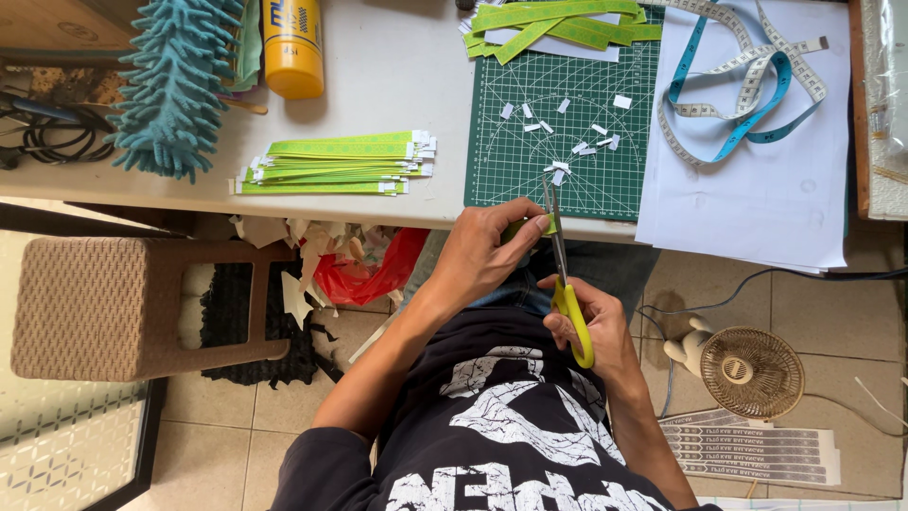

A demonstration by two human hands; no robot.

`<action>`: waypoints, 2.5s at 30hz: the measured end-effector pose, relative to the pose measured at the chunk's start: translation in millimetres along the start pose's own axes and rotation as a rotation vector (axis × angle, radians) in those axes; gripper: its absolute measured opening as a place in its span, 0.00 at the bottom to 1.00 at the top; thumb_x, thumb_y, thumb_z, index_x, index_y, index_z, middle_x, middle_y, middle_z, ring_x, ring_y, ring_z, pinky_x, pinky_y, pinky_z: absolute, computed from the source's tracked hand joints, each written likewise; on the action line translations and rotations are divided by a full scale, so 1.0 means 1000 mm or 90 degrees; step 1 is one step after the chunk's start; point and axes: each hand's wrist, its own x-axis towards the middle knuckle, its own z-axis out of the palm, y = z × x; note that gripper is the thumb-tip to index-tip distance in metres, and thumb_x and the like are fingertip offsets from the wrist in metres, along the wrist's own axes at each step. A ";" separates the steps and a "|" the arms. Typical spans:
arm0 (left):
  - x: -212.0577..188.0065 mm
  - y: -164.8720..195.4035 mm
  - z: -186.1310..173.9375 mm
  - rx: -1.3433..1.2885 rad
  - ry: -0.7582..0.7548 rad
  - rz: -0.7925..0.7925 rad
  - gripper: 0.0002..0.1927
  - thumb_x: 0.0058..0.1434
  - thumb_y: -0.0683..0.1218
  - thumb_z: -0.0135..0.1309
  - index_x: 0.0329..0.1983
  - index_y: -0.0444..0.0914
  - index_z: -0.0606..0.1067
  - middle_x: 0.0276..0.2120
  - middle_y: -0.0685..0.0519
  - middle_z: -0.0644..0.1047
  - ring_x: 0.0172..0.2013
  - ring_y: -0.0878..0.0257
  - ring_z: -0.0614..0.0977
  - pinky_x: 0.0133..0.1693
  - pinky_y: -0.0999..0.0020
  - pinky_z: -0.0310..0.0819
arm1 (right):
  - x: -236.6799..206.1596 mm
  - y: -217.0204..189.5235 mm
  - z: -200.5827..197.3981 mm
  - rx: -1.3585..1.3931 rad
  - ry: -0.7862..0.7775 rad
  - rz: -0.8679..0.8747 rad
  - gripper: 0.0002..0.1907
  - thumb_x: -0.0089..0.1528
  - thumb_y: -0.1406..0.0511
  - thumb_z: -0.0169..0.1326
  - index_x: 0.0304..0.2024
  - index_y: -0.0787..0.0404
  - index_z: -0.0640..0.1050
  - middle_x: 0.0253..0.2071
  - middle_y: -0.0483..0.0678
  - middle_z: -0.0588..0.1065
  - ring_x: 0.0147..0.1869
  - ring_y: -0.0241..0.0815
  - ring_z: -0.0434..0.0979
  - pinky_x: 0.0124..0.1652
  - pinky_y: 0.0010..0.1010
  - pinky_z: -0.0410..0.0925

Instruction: The person sits at a work table cutting green hook-and-loop fastener strips into short pieces with yellow-handled scissors, trimming off small white backing pieces, and placing the cut strips on a growing stack beside the cutting mat.

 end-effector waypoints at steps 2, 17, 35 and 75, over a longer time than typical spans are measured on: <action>0.000 0.001 0.000 -0.006 -0.003 -0.008 0.11 0.69 0.50 0.53 0.41 0.39 0.81 0.17 0.54 0.75 0.15 0.68 0.69 0.19 0.67 0.58 | -0.001 0.000 0.000 0.001 0.004 0.003 0.32 0.53 0.53 0.67 0.54 0.66 0.79 0.23 0.41 0.72 0.21 0.29 0.71 0.21 0.21 0.63; 0.001 0.000 -0.005 -0.028 -0.015 -0.023 0.12 0.70 0.51 0.53 0.41 0.39 0.81 0.18 0.54 0.76 0.17 0.69 0.69 0.21 0.68 0.60 | -0.001 -0.004 -0.002 -0.005 -0.001 0.016 0.29 0.53 0.58 0.68 0.53 0.66 0.79 0.22 0.41 0.73 0.20 0.29 0.70 0.21 0.20 0.63; 0.019 -0.038 0.019 -0.084 -0.026 -0.114 0.15 0.69 0.51 0.52 0.39 0.34 0.80 0.18 0.55 0.70 0.21 0.70 0.66 0.24 0.68 0.59 | 0.012 0.008 -0.002 0.004 0.052 0.057 0.22 0.57 0.59 0.65 0.49 0.68 0.80 0.19 0.40 0.68 0.18 0.28 0.65 0.18 0.21 0.60; 0.249 -0.015 -0.022 0.486 0.076 0.376 0.12 0.72 0.52 0.50 0.49 0.40 0.74 0.33 0.48 0.81 0.30 0.53 0.83 0.30 0.54 0.74 | -0.012 0.009 -0.036 0.192 0.168 -0.144 0.26 0.61 0.66 0.62 0.60 0.66 0.73 0.36 0.51 0.79 0.35 0.37 0.78 0.38 0.24 0.72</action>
